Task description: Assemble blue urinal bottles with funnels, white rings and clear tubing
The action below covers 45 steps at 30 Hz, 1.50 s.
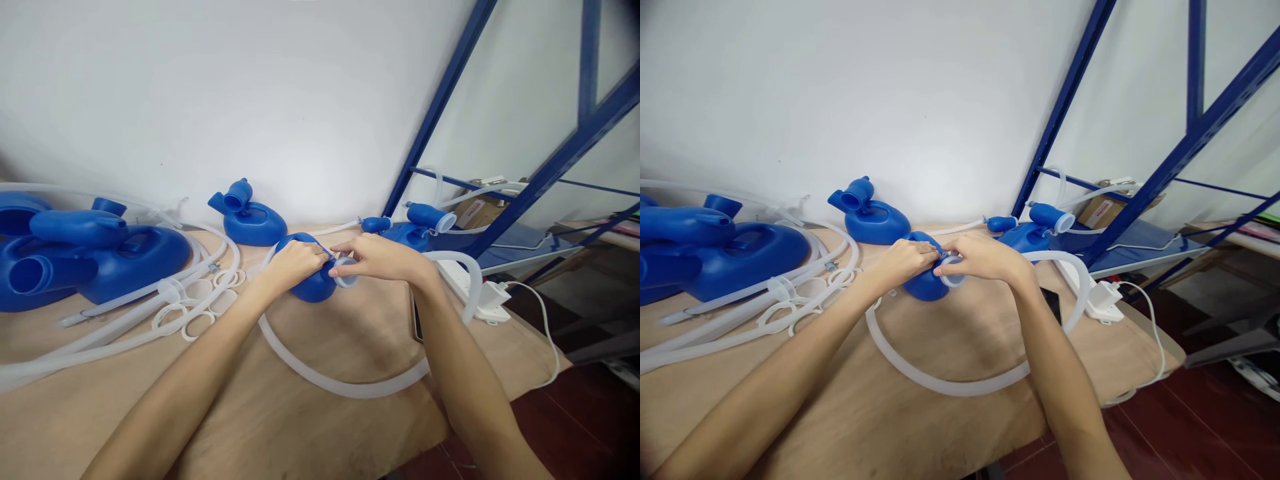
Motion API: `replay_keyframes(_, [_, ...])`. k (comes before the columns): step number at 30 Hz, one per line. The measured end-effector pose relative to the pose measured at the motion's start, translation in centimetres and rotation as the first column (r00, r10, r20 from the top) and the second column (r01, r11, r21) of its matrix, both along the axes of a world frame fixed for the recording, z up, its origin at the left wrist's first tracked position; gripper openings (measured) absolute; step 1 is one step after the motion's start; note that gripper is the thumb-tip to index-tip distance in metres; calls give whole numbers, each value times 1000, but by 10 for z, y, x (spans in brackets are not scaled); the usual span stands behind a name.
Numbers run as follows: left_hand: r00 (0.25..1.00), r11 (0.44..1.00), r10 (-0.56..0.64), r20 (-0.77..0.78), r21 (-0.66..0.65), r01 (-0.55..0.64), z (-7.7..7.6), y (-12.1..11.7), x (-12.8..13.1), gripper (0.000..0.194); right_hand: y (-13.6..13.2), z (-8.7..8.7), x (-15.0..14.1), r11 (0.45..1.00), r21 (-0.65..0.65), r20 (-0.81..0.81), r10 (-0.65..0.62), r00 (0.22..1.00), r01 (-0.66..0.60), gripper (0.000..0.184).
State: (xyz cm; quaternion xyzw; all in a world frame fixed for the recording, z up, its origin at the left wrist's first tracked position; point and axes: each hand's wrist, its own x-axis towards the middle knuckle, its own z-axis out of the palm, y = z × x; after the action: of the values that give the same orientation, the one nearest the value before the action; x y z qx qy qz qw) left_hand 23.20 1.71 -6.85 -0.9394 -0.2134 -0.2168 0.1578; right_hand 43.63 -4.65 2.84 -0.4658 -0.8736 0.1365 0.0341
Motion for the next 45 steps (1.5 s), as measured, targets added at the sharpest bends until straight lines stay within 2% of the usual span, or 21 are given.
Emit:
replay_keyframes(4, [996, 999, 42, 82, -24, -40, -4, 2, 1, 24, -1, -2, 1, 1000, 12, -31, 18, 999, -17, 44])
replay_keyframes(6, [987, 997, 80, 137, -33, -76, -6, 5, 2, 31, -1, -4, 2, 999, 40, -67, -5, 998, 7, 49])
replay_keyframes(10, [967, 992, 123, 222, -56, -113, -7, 9, 3, 36, -1, -8, 9, 995, 40, -70, -86, 994, 88, 77])
replay_keyframes(12, [959, 991, 128, 253, -71, -113, -7, 11, 2, 33, -4, -8, 11, 998, 15, -39, -63, 997, 64, 93])
replay_keyframes(14, [949, 990, 127, 288, -90, -105, -10, 13, 1, 38, -10, -7, 10, 997, 75, 38, -31, 999, 28, 102])
replay_keyframes(17, [947, 982, 114, 299, -177, -63, -19, 18, 0, 56, -24, -12, 1, 943, 331, 210, -29, 977, -43, 91])
replay_keyframes(19, [951, 971, 115, 286, -235, -46, -28, 22, 1, 51, -33, -22, -7, 877, 470, 321, -63, 945, -101, 81])
replay_keyframes(22, [948, 966, 138, 286, -251, -65, -39, 24, 5, 41, -42, -41, -18, 828, 552, 414, -171, 894, -97, 63])
replay_keyframes(25, [938, 963, 168, 304, -256, -89, -45, 23, 10, 38, -45, -55, -24, 803, 596, 431, -346, 834, 25, 60])
replay_keyframes(28, [930, 956, 192, 315, -273, -105, -46, 21, 13, 38, -45, -53, -28, 812, 575, 466, -425, 776, 99, 59])
replay_keyframes(33, [927, 946, 200, 316, -310, -98, -47, 20, 13, 42, -45, -34, -34, 889, 450, 559, -349, 752, 78, 52])
replay_keyframes(41, [934, 939, 178, 310, -339, -66, -46, 21, 11, 47, -42, -24, -30, 908, 416, 561, -299, 772, 50, 51])
replay_keyframes(45, [938, 934, 153, 312, -355, -34, -44, 21, 11, 47, -36, -5, -20, 945, 325, 602, -225, 766, 22, 56])
